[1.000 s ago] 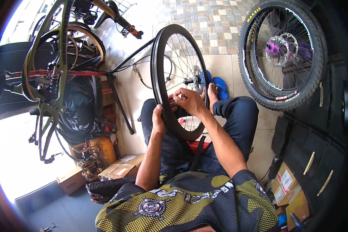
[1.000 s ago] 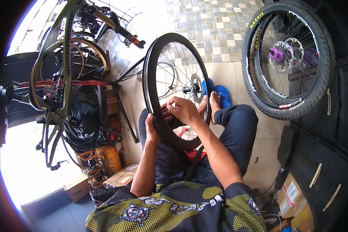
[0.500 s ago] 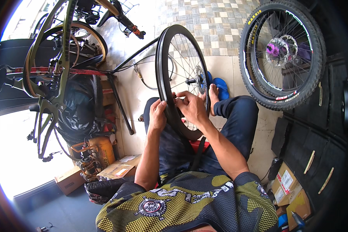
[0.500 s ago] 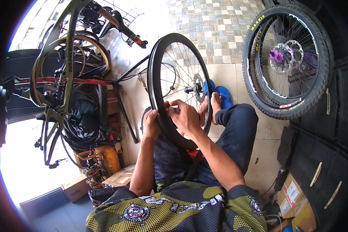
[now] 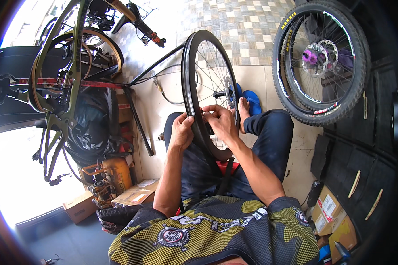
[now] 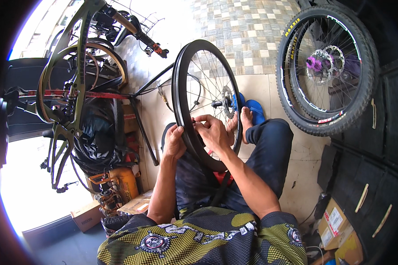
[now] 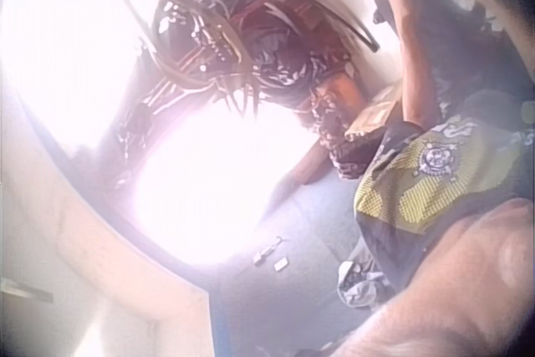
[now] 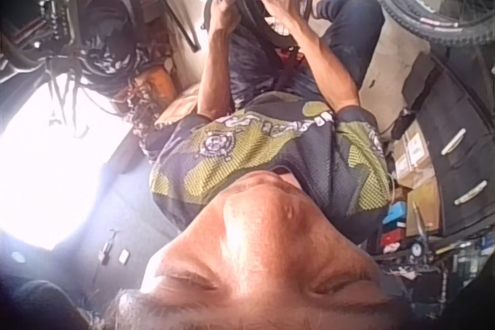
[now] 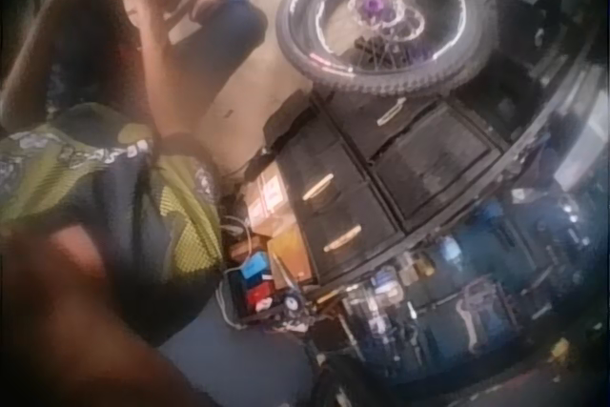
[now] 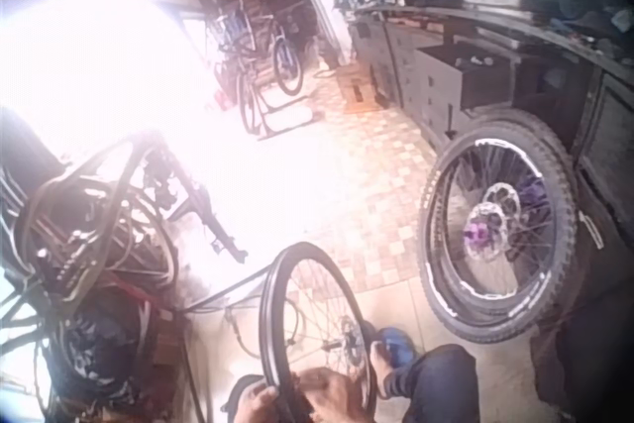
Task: The person removes a bicycle tire from the rim, cuts a small section of the inner tube, and then reassembles the tire onto the rim. They use scissors to cut the tube and their hands to manipulate the tire and rim.
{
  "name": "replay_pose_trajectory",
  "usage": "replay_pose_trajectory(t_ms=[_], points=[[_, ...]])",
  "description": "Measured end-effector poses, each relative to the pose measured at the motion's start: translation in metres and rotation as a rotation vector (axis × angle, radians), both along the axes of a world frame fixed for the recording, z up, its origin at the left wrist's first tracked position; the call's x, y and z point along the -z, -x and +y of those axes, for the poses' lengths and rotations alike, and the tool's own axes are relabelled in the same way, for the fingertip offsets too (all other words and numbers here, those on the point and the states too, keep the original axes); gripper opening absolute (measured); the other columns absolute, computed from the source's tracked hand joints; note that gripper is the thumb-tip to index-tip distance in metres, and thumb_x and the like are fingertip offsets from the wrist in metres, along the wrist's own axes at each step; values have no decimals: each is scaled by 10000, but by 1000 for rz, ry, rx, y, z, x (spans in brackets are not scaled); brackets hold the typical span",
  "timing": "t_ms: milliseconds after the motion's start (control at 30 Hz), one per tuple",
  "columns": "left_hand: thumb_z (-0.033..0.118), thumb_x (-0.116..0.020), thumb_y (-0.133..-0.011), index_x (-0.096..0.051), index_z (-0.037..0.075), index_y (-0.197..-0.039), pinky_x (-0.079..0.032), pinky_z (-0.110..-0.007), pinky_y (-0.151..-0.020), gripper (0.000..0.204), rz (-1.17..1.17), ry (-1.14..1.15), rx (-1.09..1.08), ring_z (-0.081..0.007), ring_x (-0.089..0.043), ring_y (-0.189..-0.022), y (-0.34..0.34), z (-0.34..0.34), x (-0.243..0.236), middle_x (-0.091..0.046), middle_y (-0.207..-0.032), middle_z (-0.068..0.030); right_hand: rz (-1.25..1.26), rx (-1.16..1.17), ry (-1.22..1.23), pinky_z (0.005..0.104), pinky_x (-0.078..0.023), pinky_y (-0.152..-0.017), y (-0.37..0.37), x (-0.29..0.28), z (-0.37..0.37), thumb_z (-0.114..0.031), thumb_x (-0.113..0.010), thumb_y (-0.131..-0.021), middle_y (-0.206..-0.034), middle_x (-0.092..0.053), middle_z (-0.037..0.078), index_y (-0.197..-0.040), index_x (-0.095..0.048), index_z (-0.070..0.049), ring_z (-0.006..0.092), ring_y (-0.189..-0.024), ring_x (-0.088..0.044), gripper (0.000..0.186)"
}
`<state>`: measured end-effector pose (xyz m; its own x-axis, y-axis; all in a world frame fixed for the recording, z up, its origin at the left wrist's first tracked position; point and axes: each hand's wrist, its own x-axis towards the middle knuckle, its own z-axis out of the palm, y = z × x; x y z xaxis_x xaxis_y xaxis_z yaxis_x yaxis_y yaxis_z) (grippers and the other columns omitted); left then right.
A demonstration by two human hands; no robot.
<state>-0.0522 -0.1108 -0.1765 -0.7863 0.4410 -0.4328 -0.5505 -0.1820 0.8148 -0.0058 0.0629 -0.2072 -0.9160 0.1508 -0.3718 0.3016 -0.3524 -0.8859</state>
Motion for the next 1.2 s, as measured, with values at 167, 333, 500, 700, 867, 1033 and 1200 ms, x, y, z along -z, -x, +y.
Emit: replay_pose_trajectory(t_ms=[167,333,500,700,867,1033,1200], points=[[246,-798,-952,-624,-90,-1299,-607,-377,-953,513,-49,-74,-56,-239,-740,-1032,-2,4,-7,-741,-1144,-156,-47,9,175,188,-400,-596,-7,-31,5,-85,-670,-1009,-698,-606,-62,-1178,-733,24,1,-626,-507,211],[222,-784,-963,-639,-82,-1260,-614,-371,-929,450,-24,-42,-61,-237,-749,-990,-1,0,-9,-746,-1124,-154,44,31,277,215,-363,-494,-6,-20,-2,-89,-662,-1007,-729,-627,-45,-1153,-727,24,7,-569,-481,196],[215,-760,-984,-645,-70,-1241,-617,-360,-892,401,-27,-26,-40,-224,-745,-966,-1,-3,-13,-744,-1103,-142,-103,-33,315,206,-466,-589,0,4,22,-109,-580,-1034,-773,-593,-31,-1165,-670,-24,60,-648,-572,180],[213,-739,-1003,-647,-56,-1242,-609,-337,-838,371,24,84,-55,-193,-731,-909,-1,3,-21,-742,-1056,-109,99,-31,347,304,-646,-778,11,53,30,9,-449,-1048,-1091,-642,126,-1240,-592,63,209,-919,-748,245],[211,-734,-1012,-652,-31,-1240,-573,-238,-750,342,21,111,-47,-118,-713,-864,0,-6,-9,-745,-1039,-66,156,-48,427,326,-653,-817,9,38,34,-29,-477,-1084,-1249,-679,196,-1291,-561,13,280,-1046,-769,227],[264,-712,-1035,-648,-47,-1257,-602,-321,-859,387,42,115,-70,-181,-736,-926,-5,-10,0,-750,-1068,-104,137,-105,358,310,-630,-809,11,39,36,-164,-570,-1108,-1275,-726,177,-1304,-555,-9,254,-1030,-770,250],[236,-701,-1046,-655,-17,-1253,-588,-268,-799,331,52,112,-103,-121,-718,-875,-9,-3,-1,-746,-1036,-49,100,-99,181,242,-572,-663,21,51,28,-151,-678,-1051,-1073,-768,103,-1245,-639,6,137,-866,-741,252]])
